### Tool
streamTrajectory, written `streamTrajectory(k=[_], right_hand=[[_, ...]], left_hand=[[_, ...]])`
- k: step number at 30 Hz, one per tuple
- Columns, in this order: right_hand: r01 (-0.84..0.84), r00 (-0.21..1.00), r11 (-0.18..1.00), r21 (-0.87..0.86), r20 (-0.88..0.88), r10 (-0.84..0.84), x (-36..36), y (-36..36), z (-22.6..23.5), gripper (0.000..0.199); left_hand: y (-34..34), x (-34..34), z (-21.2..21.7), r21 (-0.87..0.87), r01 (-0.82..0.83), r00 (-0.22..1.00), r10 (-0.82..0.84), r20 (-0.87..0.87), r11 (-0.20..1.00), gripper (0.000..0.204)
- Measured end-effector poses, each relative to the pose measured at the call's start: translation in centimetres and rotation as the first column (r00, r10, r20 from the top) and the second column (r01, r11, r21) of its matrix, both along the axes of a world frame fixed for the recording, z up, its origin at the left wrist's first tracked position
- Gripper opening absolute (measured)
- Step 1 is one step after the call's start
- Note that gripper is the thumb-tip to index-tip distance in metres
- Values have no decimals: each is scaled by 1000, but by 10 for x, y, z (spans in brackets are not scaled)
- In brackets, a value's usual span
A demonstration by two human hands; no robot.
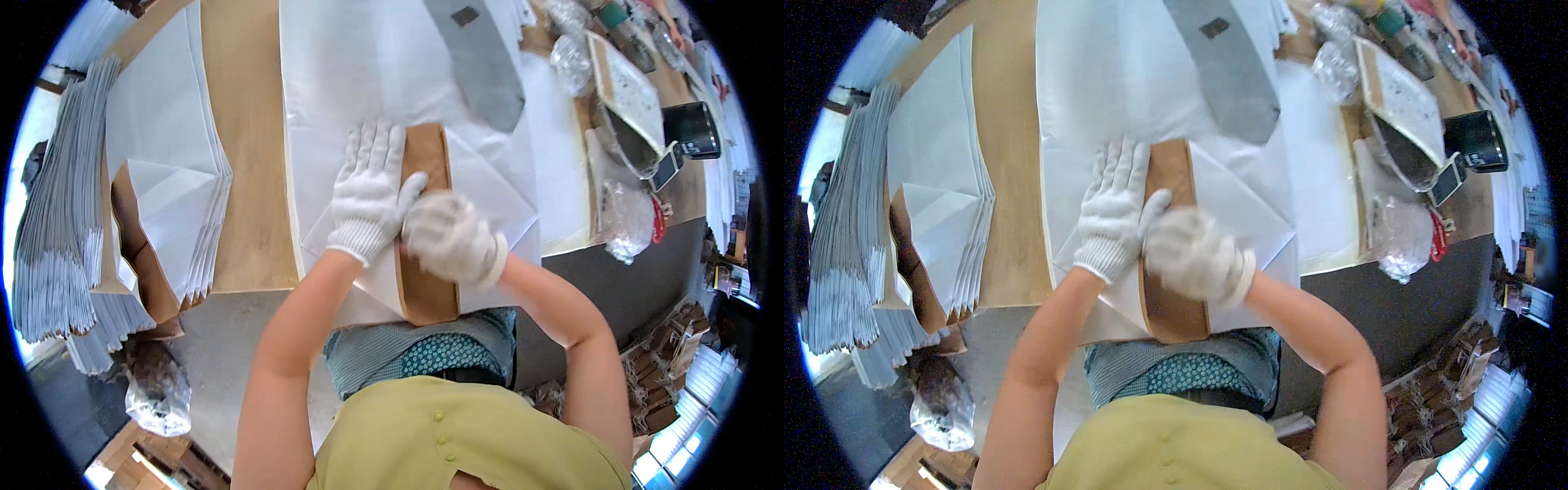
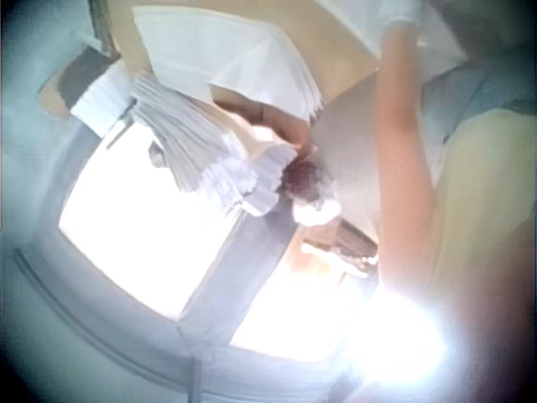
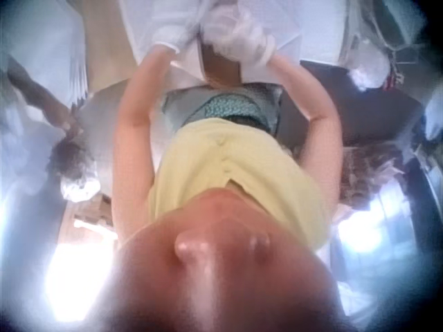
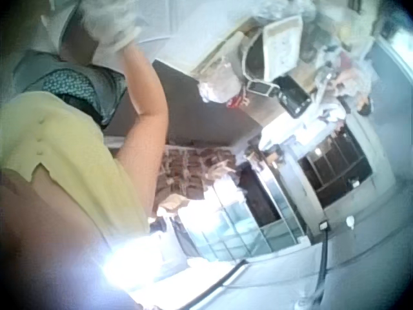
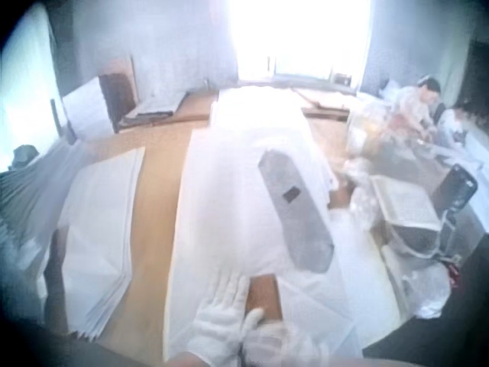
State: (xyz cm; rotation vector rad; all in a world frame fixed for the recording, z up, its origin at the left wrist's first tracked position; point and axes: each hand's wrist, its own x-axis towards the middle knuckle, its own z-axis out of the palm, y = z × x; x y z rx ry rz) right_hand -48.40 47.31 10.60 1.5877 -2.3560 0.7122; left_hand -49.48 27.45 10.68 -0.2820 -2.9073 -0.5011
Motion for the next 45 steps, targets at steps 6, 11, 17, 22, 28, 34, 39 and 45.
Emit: streamTrajectory(k=[6, 11, 17, 22, 28, 34, 39, 45], right_hand=[[840, 536, 530, -112, 30, -843, -127, 15, 22, 45], [939, 137, 270, 214, 488, -862, -152, 54, 21, 62], [911, 276, 375, -173, 930, -241, -122, 137, 53, 54], [850, 143, 511, 126, 879, -455, -57, 196, 62, 40], [702, 194, 653, 285, 805, -560, -20, 142, 67, 33], [702, 187, 631, 331, 769, -612, -30, 107, 50, 25], [627, 598, 674, 391, 312, -738, -23, 105, 40, 24], [383, 896, 712, 589, -48, -442, -62, 87, 53, 20]], left_hand=[[-15, 50, 15, -66, 20, 995, -13, 103, 998, 78], [-27, 75, 13, -88, -11, 999, 15, 48, 996, 77], [-43, 109, 6, -130, -69, 995, 78, 66, 989, 74], [-54, 139, 13, 95, -173, 984, 167, 65, 980, 72], [-92, 125, 25, 333, -30, 1000, 24, 19, 943, 62], [-126, 92, 36, 296, 249, 956, -283, 77, 922, 37], [-134, 89, 27, 275, 352, 927, -374, 30, 895, 31], [-83, 96, 57, -88, 453, 891, -448, 69, 887, 41]])
